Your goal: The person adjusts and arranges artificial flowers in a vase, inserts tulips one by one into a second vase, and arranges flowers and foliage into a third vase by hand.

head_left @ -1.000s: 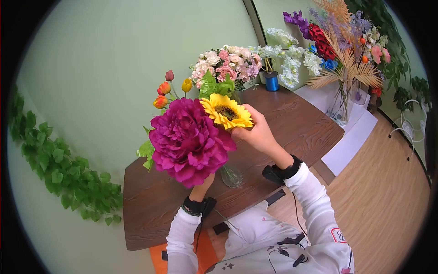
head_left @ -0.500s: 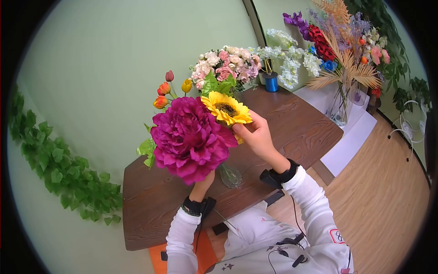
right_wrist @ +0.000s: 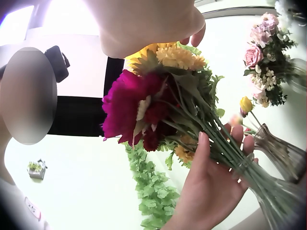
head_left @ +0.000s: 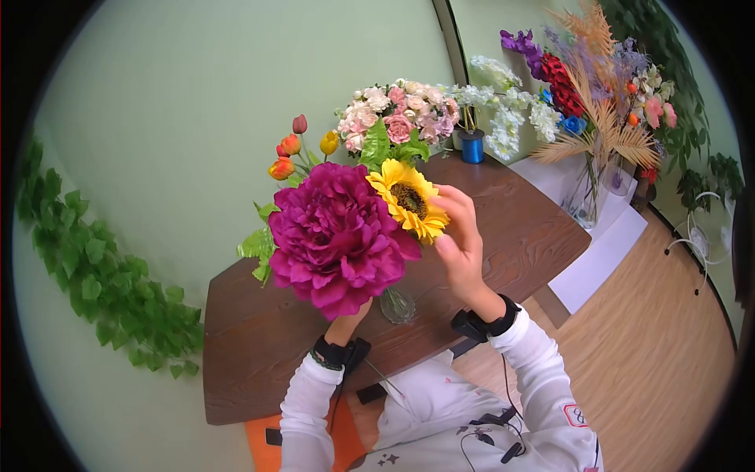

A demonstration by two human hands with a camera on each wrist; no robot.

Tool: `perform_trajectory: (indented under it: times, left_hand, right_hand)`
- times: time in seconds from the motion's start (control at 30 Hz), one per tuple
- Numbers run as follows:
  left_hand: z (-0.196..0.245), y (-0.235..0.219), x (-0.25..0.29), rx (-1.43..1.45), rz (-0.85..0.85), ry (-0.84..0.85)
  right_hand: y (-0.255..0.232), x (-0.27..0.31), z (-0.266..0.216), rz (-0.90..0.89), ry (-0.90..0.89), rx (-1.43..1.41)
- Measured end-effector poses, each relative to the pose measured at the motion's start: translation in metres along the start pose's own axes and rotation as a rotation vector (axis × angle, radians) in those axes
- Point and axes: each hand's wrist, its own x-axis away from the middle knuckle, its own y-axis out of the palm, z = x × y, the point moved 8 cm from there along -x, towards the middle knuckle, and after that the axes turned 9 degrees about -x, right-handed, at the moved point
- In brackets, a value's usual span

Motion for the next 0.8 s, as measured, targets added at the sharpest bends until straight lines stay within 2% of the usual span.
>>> perform_trajectory:
  times: [0.07,0.13,0.2,0.27,0.33,0.43,0.5,0.53,0.6,0.63,0.67,0.73,0.77,0.8]
  left_hand:
    - [0.003,-0.002,-0.006,0.039,-0.017,-0.036]
    - [-0.006,0.002,-0.004,0.079,-0.03,-0.073]
    - [0.011,0.005,0.006,-0.261,0.043,0.279]
    - [0.016,0.002,0.007,-0.254,0.094,0.27]
    - [0.017,-0.003,0.004,-0.246,0.143,0.259]
    - [0.0,-0.001,0.004,-0.202,0.095,0.227]
    - [0.003,-0.001,0.008,-0.186,0.025,0.264]
    - [0.002,-0.005,0.012,-0.186,0.03,0.244]
    - [0.008,-0.013,0.015,0.159,-0.036,0.175]
    - [-0.008,-0.002,0.011,0.265,-0.146,0.123]
    - [-0.001,-0.016,0.011,0.264,-0.139,0.106]
    - [0.011,-0.042,0.014,0.455,-0.227,-0.166]
    - [-0.002,-0.039,0.02,0.443,-0.254,-0.213]
    - [-0.014,-0.04,0.027,0.443,-0.247,-0.223]
  right_hand:
    - [0.013,0.004,-0.01,-0.151,-0.059,0.267]
    - [0.013,0.009,-0.011,-0.11,-0.019,0.214]
    - [0.009,0.013,-0.012,-0.091,-0.063,0.241]
    - [0.012,0.013,-0.011,-0.11,-0.066,0.225]
    - [0.005,0.014,-0.011,0.003,-0.041,0.205]
    - [-0.004,0.025,0.001,0.117,0.046,0.056]
    - [-0.009,0.037,0.011,0.177,0.142,0.022]
    - [-0.011,0.045,0.014,0.163,0.156,0.019]
    - [-0.019,0.068,0.043,0.197,0.48,0.045]
    - [-0.017,0.076,0.05,0.161,0.571,0.017]
    - [-0.015,0.084,0.057,0.136,0.651,0.002]
    - [-0.019,0.11,0.081,0.024,0.756,0.075]
    - [-0.016,0.115,0.084,0.013,0.767,0.073]
    - [-0.009,0.12,0.089,-0.08,0.801,0.131]
